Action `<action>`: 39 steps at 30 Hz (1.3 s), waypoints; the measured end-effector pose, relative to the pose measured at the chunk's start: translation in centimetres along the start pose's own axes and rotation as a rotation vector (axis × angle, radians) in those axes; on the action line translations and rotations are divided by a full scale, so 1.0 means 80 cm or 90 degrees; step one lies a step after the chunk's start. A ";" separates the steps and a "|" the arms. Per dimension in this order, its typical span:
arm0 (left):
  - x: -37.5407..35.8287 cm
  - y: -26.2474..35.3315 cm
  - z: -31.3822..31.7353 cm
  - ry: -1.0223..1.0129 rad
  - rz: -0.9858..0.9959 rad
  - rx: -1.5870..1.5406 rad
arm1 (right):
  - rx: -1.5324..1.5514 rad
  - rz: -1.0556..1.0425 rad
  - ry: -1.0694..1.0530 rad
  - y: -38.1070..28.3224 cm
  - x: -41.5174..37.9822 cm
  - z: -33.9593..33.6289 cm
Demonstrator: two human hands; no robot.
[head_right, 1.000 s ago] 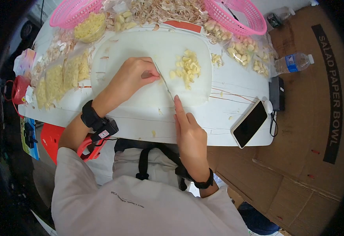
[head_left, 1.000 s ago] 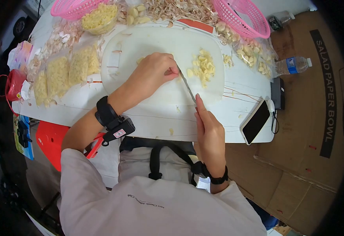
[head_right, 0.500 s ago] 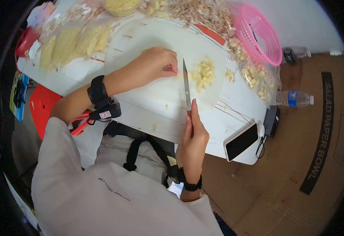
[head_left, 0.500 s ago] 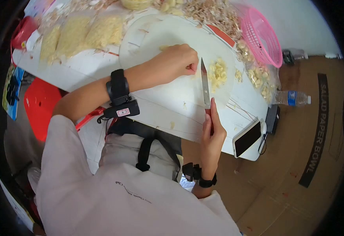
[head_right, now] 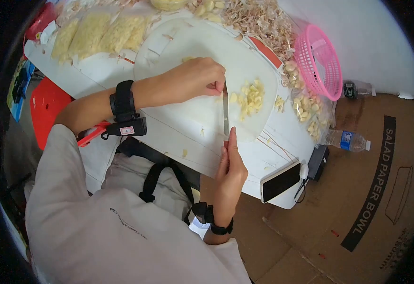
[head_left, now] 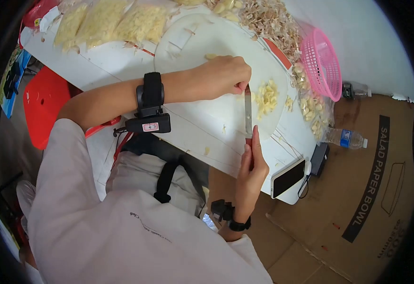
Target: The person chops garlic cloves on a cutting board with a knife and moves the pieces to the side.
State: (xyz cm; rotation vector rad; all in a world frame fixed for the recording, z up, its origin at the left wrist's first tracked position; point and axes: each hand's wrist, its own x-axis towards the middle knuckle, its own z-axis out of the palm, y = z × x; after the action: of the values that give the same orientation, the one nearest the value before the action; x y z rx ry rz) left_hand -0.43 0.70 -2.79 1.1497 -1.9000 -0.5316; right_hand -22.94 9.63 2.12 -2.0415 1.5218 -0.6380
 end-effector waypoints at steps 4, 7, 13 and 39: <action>0.003 0.001 0.000 -0.016 -0.012 -0.001 | -0.018 0.002 -0.014 -0.004 0.002 -0.002; 0.003 0.000 0.001 -0.014 -0.008 0.003 | -0.014 -0.045 0.022 0.004 0.001 0.002; 0.004 0.006 -0.002 -0.017 -0.030 -0.001 | -0.016 0.004 -0.010 -0.006 0.001 0.000; 0.002 0.012 -0.008 0.013 -0.016 0.064 | 0.111 0.121 0.029 0.006 0.006 -0.003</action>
State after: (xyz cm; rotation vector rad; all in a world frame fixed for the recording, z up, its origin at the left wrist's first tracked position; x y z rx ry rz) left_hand -0.48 1.06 -1.68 1.2415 -1.9154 -0.4402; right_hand -23.34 9.00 2.02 -1.7403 1.6037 -0.7185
